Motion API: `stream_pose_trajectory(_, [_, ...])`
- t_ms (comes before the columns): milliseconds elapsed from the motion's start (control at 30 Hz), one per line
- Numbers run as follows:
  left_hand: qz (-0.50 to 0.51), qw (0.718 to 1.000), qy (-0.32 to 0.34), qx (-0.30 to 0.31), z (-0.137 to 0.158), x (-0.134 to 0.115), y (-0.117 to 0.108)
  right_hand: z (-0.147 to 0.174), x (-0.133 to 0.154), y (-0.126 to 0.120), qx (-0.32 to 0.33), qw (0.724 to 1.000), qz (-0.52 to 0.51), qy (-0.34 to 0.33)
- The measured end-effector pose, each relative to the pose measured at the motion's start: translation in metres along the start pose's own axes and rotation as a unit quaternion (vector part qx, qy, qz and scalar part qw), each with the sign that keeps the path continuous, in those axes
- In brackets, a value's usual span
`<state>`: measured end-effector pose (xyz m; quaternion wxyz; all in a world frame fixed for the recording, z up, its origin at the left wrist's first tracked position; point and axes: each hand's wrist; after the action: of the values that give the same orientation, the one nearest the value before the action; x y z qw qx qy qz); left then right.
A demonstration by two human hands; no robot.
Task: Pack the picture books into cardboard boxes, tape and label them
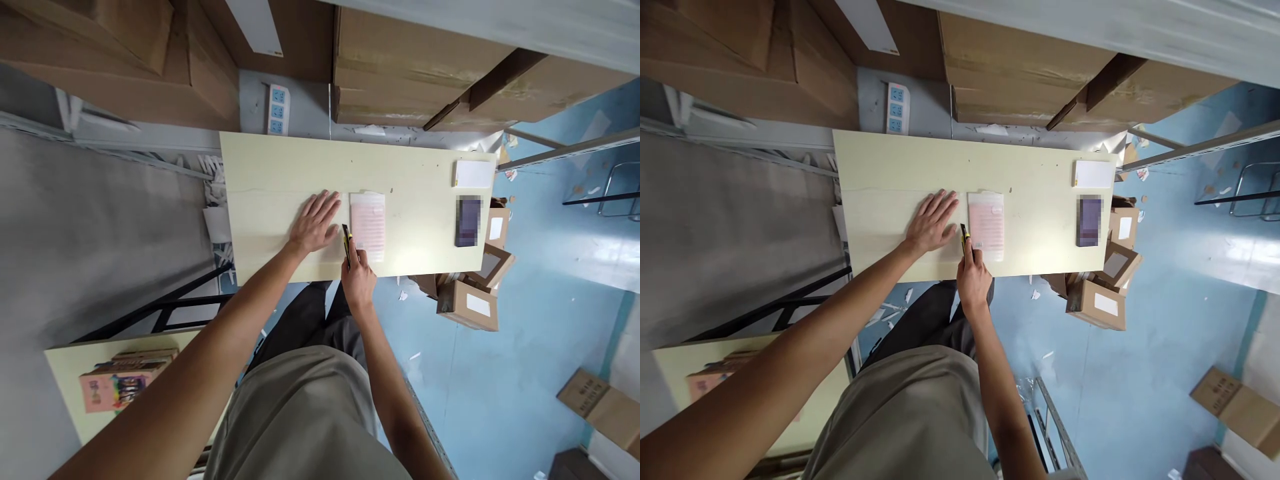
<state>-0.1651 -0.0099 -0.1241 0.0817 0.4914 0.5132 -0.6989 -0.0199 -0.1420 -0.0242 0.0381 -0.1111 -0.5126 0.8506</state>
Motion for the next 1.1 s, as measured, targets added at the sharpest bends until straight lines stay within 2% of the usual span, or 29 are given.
stream_pose_trajectory(300, [-0.001,1.0,-0.002,0.003,0.0,0.0,0.0,0.055,-0.016,0.0,0.075,0.997,0.011,-0.023])
stream_pose_trajectory(533, [0.029,1.0,-0.001,-0.001,-0.001,-0.003,0.0,0.088,-0.027,-0.026,0.162,0.986,0.019,-0.034])
stream_pose_trajectory(600, [0.034,0.999,-0.002,0.001,-0.001,-0.004,0.0,0.095,-0.034,-0.038,0.17,0.985,0.012,-0.03])
stream_pose_trajectory(833, [0.023,0.999,-0.026,0.017,-0.003,-0.021,-0.004,0.105,-0.077,-0.075,0.115,0.993,-0.029,0.023])
stream_pose_trajectory(1100, [-0.013,0.987,-0.156,0.043,-0.027,-0.071,-0.02,0.074,-0.136,-0.115,0.025,0.996,-0.08,0.039])
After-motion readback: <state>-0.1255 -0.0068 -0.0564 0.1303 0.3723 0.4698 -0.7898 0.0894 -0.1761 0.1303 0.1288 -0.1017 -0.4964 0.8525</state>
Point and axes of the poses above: each hand's wrist, its own z-axis away from the middle knuckle, its own y-axis out of the palm, x = y × z, and after that the axes turned 15 degrees about z, right-handed
